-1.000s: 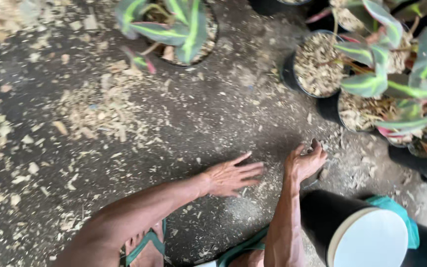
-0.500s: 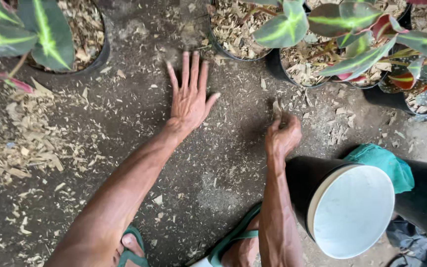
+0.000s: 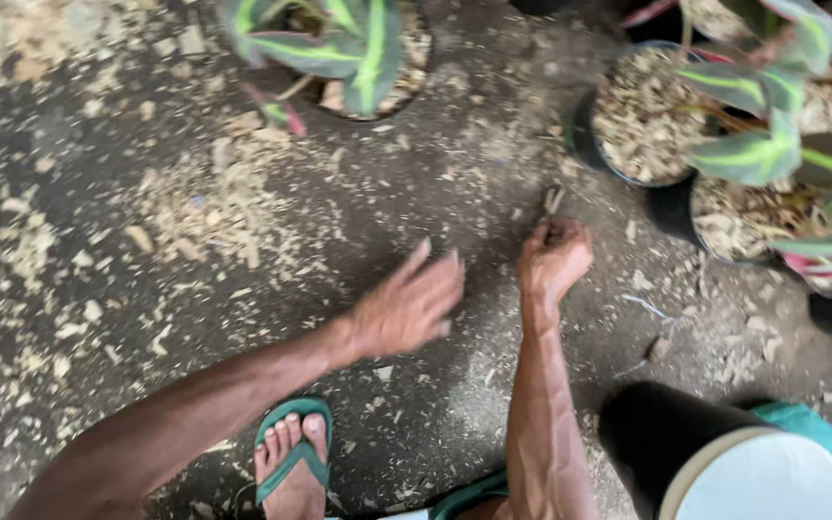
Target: The person handles potted plants and wood chips, moving pots and spreading wood chips on the ground. They pick up and place down several potted plants and gather wood chips by hand.
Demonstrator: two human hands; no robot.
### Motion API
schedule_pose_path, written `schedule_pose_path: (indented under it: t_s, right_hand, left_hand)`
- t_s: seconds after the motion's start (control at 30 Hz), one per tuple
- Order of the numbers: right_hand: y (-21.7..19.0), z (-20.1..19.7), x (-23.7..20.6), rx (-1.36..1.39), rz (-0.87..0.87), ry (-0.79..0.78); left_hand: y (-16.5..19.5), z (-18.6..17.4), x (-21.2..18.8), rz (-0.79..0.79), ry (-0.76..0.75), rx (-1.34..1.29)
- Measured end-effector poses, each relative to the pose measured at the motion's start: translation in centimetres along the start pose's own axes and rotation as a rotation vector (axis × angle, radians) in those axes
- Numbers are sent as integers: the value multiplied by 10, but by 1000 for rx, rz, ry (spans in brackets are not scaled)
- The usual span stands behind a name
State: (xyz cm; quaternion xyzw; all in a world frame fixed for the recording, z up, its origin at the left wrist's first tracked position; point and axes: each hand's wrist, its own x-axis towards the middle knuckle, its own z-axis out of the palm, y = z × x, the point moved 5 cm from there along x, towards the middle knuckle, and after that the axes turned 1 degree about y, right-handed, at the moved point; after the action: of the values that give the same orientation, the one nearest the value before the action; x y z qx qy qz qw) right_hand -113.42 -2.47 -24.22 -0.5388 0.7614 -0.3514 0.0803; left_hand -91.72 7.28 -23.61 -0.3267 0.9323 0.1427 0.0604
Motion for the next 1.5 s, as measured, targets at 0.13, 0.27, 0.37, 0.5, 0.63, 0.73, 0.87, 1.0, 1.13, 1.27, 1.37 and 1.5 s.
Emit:
schedule_pose_path:
  t_s: [0.13, 0.27, 0.37, 0.5, 0.63, 0.73, 0.87, 1.0, 1.13, 1.27, 1.37, 1.5]
  right_hand:
    - [-97, 59, -43, 131, -98, -151]
    - [-208, 114, -109, 238, -368, -388]
    - [-259, 146, -149, 306, -462, -626]
    - [-253, 150, -114, 217, -488, -446]
    - [-262, 172, -107, 159, -491, -334]
    - [-302, 200, -158, 201, -610, -583]
    - [-322, 198, -174, 415, -610, -739]
    - [-282, 155, -126, 190, -521, -397]
    - [-263, 154, -147, 239, -350, -580]
    - [-303, 176, -197, 261, -634, -700]
    - [-321, 193, -177, 329, -575, -686]
    - [-319, 191, -113, 244, -511, -563]
  left_hand:
    - [61, 34, -64, 194, 63, -188]
    - [42, 70, -73, 172, -156, -170]
    - [-17, 53, -82, -45, 190, -1110]
    - [-64, 38, -120, -275, 48, -324]
    - [-47, 21, -145, -284, 74, -12]
    - [-53, 21, -147, -269, 85, -194]
    - [-105, 13, -162, -608, 255, -97]
    - [-105, 22, -185, -666, 44, -26]
    - [-36, 23, -169, -234, 130, -230]
    - [-55, 17, -145, -334, 236, -1018]
    - [-130, 12, -158, -623, 116, -688]
    - [-165, 0, -195, -991, 188, -114]
